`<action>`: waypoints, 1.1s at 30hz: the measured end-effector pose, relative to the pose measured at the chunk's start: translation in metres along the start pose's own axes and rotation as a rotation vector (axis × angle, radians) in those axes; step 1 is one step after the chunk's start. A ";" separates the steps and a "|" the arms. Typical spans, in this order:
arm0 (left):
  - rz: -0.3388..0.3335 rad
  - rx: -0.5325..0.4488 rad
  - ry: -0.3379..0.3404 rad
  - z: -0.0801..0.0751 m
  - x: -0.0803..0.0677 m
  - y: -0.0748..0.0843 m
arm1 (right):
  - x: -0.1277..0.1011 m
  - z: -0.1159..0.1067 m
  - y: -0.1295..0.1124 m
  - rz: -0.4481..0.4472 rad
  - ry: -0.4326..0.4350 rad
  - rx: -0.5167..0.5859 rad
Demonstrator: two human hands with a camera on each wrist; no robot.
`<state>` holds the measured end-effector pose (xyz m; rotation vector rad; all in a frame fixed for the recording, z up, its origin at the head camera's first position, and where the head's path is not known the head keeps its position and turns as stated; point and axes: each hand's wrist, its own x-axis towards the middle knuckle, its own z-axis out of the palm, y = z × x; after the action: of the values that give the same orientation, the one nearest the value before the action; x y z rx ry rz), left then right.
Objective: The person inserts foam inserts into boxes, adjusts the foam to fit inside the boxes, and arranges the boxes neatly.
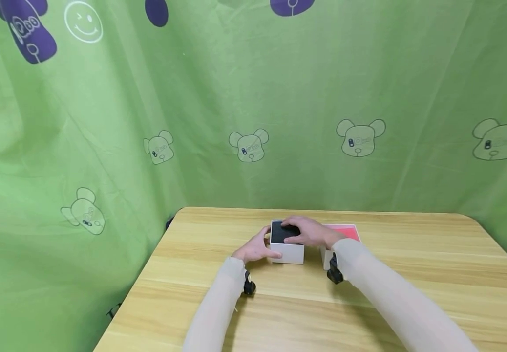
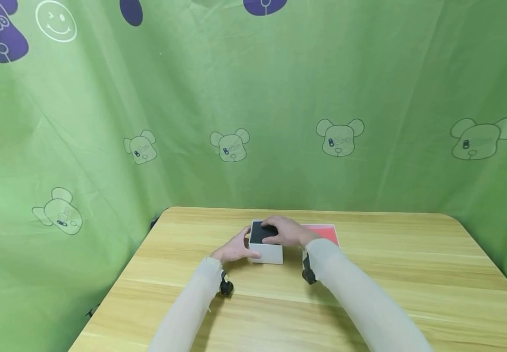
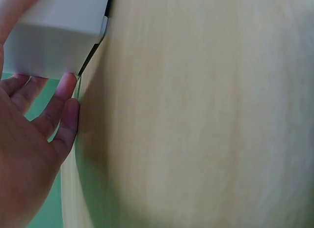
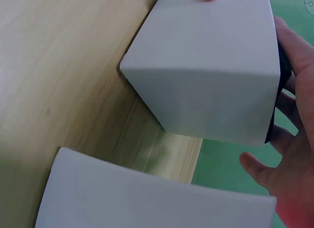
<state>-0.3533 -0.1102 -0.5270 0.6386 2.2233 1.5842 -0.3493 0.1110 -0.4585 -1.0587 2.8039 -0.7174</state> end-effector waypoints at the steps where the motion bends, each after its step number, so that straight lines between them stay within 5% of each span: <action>1: 0.002 0.003 0.000 0.000 0.000 0.000 | 0.000 0.000 0.000 -0.002 0.001 -0.004; 19: -0.011 -0.036 -0.017 0.000 -0.011 0.021 | -0.011 -0.010 0.001 0.025 -0.004 -0.029; 33: -0.020 -0.012 0.010 0.000 0.002 -0.003 | -0.016 -0.014 0.002 0.068 -0.016 -0.021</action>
<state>-0.3554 -0.1100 -0.5303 0.6042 2.2183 1.5932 -0.3416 0.1284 -0.4484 -0.9619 2.8249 -0.6710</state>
